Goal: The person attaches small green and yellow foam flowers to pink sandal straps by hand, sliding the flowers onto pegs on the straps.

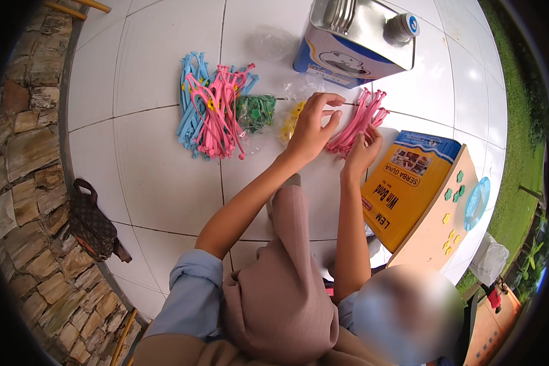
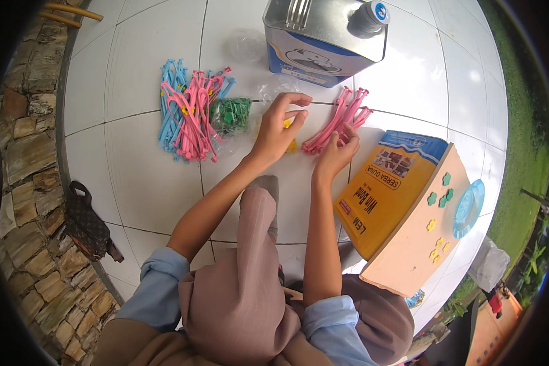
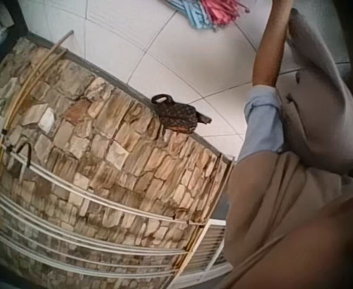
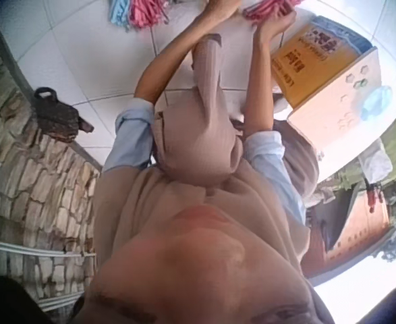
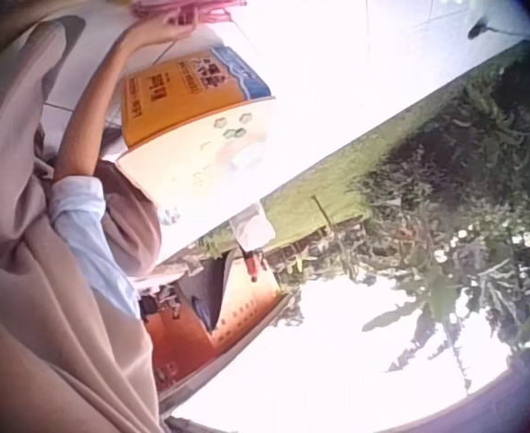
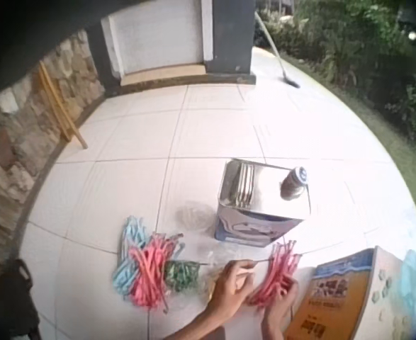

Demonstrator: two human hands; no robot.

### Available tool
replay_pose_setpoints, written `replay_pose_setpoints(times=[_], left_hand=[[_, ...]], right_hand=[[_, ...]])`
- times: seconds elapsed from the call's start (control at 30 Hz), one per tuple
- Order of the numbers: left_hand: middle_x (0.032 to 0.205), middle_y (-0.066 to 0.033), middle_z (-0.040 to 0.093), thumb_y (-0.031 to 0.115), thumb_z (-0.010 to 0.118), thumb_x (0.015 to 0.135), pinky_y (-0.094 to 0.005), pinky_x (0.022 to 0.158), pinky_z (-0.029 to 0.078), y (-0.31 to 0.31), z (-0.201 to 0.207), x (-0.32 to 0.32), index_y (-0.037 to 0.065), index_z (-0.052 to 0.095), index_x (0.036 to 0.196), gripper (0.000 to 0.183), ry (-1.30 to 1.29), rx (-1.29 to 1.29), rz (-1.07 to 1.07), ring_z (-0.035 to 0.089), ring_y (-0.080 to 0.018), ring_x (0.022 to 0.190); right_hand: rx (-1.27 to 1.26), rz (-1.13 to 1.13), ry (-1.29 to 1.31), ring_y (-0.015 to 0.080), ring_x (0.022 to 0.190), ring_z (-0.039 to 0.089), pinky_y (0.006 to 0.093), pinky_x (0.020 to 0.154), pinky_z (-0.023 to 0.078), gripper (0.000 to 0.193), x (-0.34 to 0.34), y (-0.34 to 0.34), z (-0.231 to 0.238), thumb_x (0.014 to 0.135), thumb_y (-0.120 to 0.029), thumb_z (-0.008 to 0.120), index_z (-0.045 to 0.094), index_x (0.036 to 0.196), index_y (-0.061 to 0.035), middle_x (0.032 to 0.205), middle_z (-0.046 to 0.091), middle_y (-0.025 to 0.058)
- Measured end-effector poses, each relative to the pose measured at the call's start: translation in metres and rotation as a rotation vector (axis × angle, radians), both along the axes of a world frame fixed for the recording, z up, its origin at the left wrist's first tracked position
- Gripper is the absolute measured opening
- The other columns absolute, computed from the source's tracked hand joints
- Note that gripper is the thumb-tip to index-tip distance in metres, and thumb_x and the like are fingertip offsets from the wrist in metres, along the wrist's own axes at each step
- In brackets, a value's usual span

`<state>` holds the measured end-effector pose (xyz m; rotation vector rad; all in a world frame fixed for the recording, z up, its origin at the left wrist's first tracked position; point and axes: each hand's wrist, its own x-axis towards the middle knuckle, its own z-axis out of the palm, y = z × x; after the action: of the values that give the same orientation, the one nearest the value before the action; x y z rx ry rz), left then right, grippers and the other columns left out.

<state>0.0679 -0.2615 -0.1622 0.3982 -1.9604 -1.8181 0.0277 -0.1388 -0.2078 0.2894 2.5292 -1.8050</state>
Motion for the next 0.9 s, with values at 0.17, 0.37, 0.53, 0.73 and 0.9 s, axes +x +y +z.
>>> replay_pose_setpoints(times=[0.17, 0.37, 0.53, 0.73, 0.9], left_hand=[[0.108, -0.0152, 0.05, 0.001, 0.049, 0.081, -0.0382, 0.083, 0.046, 0.063, -0.071, -0.041, 0.005, 0.047, 0.112, 0.032, -0.11, -0.219, -0.203, 0.052, -0.0289, 0.101], [0.09, -0.0114, 0.057, 0.005, 0.057, 0.081, -0.0315, 0.067, 0.05, 0.081, -0.085, -0.057, 0.004, 0.048, 0.107, 0.028, -0.247, -0.006, -0.153, 0.06, -0.0208, 0.076], [0.085, -0.0109, 0.059, 0.009, 0.06, 0.08, -0.0287, 0.065, 0.049, 0.074, -0.086, -0.049, 0.003, 0.047, 0.106, 0.029, -0.307, 0.019, -0.193, 0.061, -0.0194, 0.072], [0.088, -0.0089, 0.056, 0.019, 0.049, 0.087, -0.0271, 0.062, 0.046, 0.068, -0.089, -0.043, 0.002, 0.045, 0.103, 0.023, -0.378, 0.178, -0.206, 0.056, -0.0151, 0.071], [0.088, -0.0064, 0.051, 0.02, 0.046, 0.089, -0.0265, 0.064, 0.046, 0.063, -0.067, -0.024, 0.005, 0.039, 0.107, 0.024, -0.594, 0.473, -0.316, 0.05, -0.0115, 0.072]], right_hand=[[0.35, -0.067, -0.059, 0.0255, 0.092, 0.048, 0.0343, 0.083, 0.04, 0.035, -0.005, 0.02, -0.038, 0.082, -0.015, 0.061, 0.046, 0.11, 0.0002, 0.108, 0.046, 0.0145], [0.337, 0.023, 0.018, 0.0256, 0.094, 0.049, 0.0351, 0.081, 0.042, 0.025, -0.011, 0.024, -0.026, 0.084, -0.012, 0.057, 0.047, 0.104, 0.0001, 0.098, 0.05, 0.0147], [0.084, -0.049, -0.106, 0.0237, 0.087, 0.055, 0.0338, 0.074, 0.046, 0.034, -0.002, 0.018, 0.012, 0.082, -0.007, 0.057, 0.041, 0.112, -0.001, 0.099, 0.054, 0.015], [-0.201, -0.044, -0.225, 0.0203, 0.085, 0.06, 0.0299, 0.071, 0.049, 0.054, 0.003, 0.019, 0.018, 0.074, 0.004, 0.059, 0.034, 0.12, -0.0029, 0.095, 0.059, 0.0144], [-0.064, 0.068, -0.49, 0.0205, 0.086, 0.06, 0.0302, 0.067, 0.051, 0.057, 0.005, 0.033, 0.03, 0.071, 0.004, 0.059, 0.033, 0.122, -0.0024, 0.09, 0.06, 0.0144]])
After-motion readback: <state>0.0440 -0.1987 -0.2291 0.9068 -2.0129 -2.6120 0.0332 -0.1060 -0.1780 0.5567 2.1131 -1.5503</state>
